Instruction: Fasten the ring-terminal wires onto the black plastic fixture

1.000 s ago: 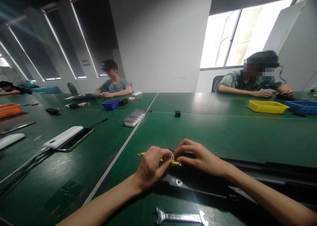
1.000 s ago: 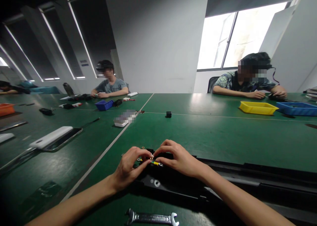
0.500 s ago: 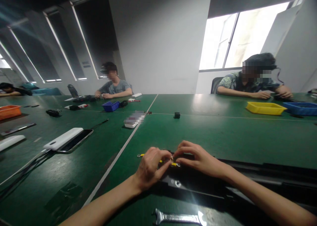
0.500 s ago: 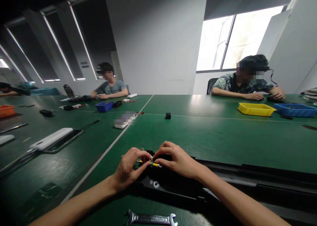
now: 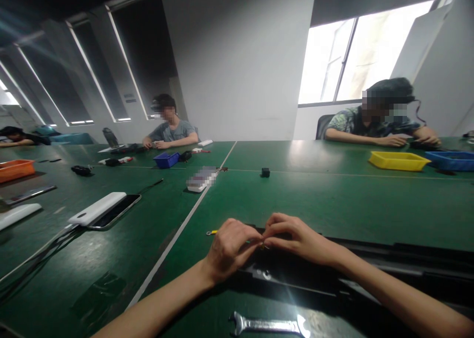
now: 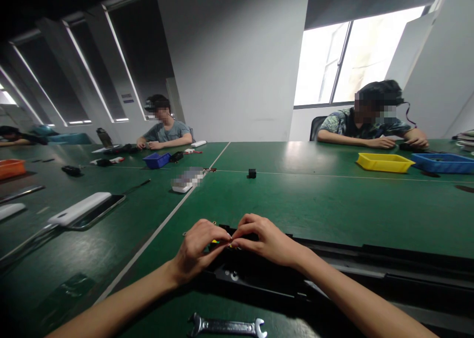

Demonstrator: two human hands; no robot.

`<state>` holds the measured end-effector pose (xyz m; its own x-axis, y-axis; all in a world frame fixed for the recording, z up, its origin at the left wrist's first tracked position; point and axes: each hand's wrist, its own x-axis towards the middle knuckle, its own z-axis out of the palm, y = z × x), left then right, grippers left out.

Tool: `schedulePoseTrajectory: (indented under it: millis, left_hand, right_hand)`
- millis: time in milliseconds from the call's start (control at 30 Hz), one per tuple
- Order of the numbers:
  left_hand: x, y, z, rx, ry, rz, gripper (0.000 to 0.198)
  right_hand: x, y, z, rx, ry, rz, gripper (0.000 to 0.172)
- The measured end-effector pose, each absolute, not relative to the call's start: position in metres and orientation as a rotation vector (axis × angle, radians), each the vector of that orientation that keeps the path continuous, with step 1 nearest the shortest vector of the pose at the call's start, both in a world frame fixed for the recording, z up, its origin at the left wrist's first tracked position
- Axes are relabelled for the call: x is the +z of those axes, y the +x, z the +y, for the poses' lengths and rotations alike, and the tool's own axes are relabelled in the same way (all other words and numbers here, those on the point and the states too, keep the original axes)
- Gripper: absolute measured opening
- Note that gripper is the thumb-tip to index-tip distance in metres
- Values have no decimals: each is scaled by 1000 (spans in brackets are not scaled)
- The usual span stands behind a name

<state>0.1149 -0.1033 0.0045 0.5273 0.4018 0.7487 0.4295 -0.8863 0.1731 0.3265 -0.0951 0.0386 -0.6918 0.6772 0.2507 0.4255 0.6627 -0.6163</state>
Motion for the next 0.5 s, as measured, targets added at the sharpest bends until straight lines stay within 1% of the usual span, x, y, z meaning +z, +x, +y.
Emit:
schedulePoseTrajectory:
  millis: [233, 500]
  left_hand:
    - [9, 115, -101, -1185, -2705, -644, 6]
    - [6, 115, -99, -1159, -2683, -627, 8]
  right_hand:
    - [39, 326, -95, 681, -876, -2438, 28]
    - [39, 327, -96, 668, -861, -2466, 29]
